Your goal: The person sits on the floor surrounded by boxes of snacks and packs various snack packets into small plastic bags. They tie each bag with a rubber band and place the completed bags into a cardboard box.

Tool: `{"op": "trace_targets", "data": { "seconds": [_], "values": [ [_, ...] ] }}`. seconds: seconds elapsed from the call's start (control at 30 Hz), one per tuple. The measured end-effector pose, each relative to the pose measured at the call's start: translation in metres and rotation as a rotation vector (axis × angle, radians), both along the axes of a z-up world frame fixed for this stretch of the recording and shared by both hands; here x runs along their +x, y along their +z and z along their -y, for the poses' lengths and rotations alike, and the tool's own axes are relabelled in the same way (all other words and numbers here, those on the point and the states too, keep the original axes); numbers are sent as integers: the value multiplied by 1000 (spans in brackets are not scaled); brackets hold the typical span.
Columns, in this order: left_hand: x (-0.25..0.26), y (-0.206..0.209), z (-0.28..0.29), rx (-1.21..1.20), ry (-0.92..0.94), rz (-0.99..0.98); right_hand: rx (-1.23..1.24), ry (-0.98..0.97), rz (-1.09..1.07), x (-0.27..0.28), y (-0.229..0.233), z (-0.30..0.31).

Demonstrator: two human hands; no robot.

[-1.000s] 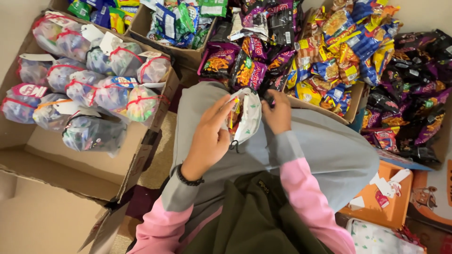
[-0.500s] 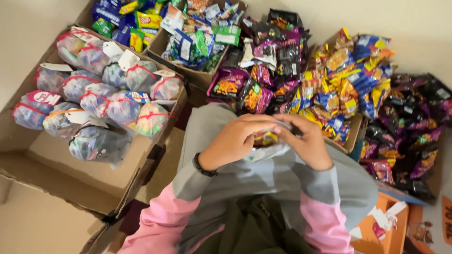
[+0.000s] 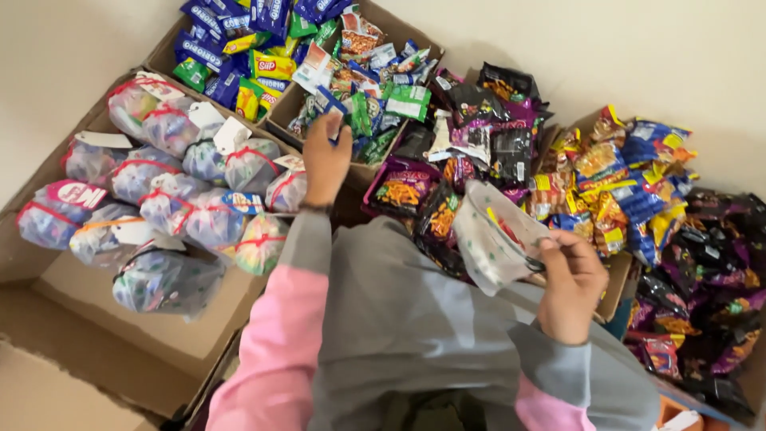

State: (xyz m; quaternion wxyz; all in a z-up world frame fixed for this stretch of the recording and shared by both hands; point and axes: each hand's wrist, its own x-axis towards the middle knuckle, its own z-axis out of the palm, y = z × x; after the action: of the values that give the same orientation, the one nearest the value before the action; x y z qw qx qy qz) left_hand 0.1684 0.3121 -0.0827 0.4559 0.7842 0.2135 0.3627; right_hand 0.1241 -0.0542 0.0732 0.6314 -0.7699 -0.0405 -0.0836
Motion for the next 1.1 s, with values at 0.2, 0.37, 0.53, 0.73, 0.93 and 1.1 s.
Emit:
{"op": "trace_targets", "data": {
  "seconds": [0.2,0.37,0.53,0.73,0.93,1.1],
  "values": [
    [62,-57,-33,28,169,-441,-21,81,-171,22,-47,-10],
    [66,-70,-38,-36,286,-576,-14,54,-216,35,-89,13],
    [13,19,16,-479,193,20,-123,82,-61,32,-103,23],
    [-58,124,130,-1174,-166,31,-90,80,-80,12,-81,-2],
    [-79,108,184,-663,-434,-8,-193,5,0,13,-111,15],
    [-100,129,184,-704,-504,-276,-430,-14,77,-2,-101,8]
  ]
}}
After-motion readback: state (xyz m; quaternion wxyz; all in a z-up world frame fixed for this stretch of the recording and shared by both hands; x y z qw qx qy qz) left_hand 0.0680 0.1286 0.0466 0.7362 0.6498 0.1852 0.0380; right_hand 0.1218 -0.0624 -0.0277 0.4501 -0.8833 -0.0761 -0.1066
